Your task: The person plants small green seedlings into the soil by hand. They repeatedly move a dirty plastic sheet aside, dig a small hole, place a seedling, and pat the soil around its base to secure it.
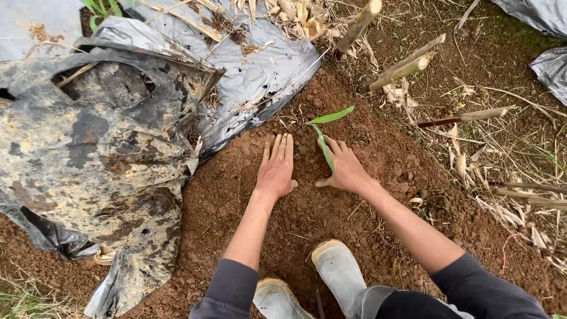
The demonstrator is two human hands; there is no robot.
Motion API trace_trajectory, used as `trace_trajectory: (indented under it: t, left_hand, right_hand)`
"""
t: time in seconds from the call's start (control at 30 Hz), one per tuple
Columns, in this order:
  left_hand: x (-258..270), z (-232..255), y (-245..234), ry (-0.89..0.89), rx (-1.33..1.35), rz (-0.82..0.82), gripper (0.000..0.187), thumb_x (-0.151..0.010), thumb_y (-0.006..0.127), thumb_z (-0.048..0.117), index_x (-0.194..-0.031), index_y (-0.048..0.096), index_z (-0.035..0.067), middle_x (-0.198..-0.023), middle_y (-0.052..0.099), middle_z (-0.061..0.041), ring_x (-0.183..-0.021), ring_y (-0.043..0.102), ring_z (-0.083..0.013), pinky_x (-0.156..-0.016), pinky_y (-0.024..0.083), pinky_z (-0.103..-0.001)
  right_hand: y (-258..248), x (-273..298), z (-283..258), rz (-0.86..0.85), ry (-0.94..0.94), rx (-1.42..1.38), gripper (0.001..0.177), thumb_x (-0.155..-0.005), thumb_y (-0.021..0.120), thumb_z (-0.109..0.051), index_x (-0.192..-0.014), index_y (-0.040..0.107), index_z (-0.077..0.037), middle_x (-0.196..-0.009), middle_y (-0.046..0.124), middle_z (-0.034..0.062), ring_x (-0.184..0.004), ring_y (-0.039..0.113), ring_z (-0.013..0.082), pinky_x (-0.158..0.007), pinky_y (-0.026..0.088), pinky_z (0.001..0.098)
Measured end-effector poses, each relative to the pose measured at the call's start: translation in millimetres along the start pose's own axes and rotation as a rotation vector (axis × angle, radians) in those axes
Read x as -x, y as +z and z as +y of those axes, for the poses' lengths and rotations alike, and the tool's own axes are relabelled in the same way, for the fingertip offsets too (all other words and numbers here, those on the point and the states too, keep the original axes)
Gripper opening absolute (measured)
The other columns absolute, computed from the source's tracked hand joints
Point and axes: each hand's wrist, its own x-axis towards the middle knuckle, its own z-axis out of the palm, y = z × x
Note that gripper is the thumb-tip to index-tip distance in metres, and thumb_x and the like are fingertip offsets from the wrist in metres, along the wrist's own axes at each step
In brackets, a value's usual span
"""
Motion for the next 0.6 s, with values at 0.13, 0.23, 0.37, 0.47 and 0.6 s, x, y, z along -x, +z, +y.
trace_trajectory:
  t: [0.13, 0.23, 0.37, 0.47, 0.6]
  left_hand:
    - [12, -5, -2, 0.054, 0.091, 0.081, 0.118, -0.077, 0.086, 0.015, -0.162, 0.005, 0.001, -0.165, 0.024, -0.023, -0.157, 0.011, -0.0313, -0.126, 0.004, -0.053]
    - [9, -8, 9, 0.091, 0.063, 0.148, 0.114, -0.076, 0.084, 0.012, -0.161, 0.008, -0.001, -0.162, 0.032, -0.024, -0.156, 0.015, -0.0334, -0.125, 0.008, -0.055]
    - [-34, -18, 58, 0.053, -0.058, 0.319, 0.099, -0.078, 0.071, -0.001, -0.161, 0.017, 0.004, -0.158, 0.042, -0.020, -0.154, 0.024, -0.0322, -0.126, 0.010, -0.054]
    - [-52, -28, 82, 0.044, -0.100, 0.436, 0.091, -0.075, 0.068, 0.001, -0.157, 0.030, 0.006, -0.146, 0.054, -0.017, -0.146, 0.038, -0.0304, -0.123, 0.019, -0.054]
    - [-68, -32, 96, 0.030, -0.150, 0.543, 0.069, -0.082, 0.058, -0.003, -0.148, 0.044, 0.007, -0.124, 0.064, -0.012, -0.130, 0.050, -0.0282, -0.119, 0.027, -0.054]
  right_hand:
    - [15, 0, -9, 0.091, -0.003, -0.114, 0.111, -0.074, 0.090, -0.035, -0.159, 0.028, 0.000, -0.152, 0.037, 0.0239, -0.138, 0.040, 0.0418, -0.115, 0.043, 0.0491]
    - [24, 4, -13, 0.127, -0.007, -0.142, 0.105, -0.077, 0.087, -0.019, -0.159, 0.026, 0.002, -0.147, 0.040, 0.0259, -0.136, 0.040, 0.0416, -0.117, 0.039, 0.0484]
    - [42, -17, -8, 0.251, -0.030, 0.172, 0.096, -0.080, 0.087, -0.025, -0.154, 0.035, 0.006, -0.127, 0.055, 0.0272, -0.124, 0.052, 0.0391, -0.117, 0.033, 0.0453]
    - [51, -25, -6, 0.181, 0.015, 0.417, 0.067, -0.096, 0.072, -0.032, -0.145, 0.050, 0.008, -0.136, 0.060, 0.0273, -0.138, 0.049, 0.0382, -0.126, 0.024, 0.0476]
    - [105, -55, 38, 0.269, -0.005, 0.415, 0.069, -0.090, 0.076, -0.027, -0.141, 0.049, 0.012, -0.138, 0.058, 0.0298, -0.137, 0.052, 0.0374, -0.128, 0.026, 0.0468]
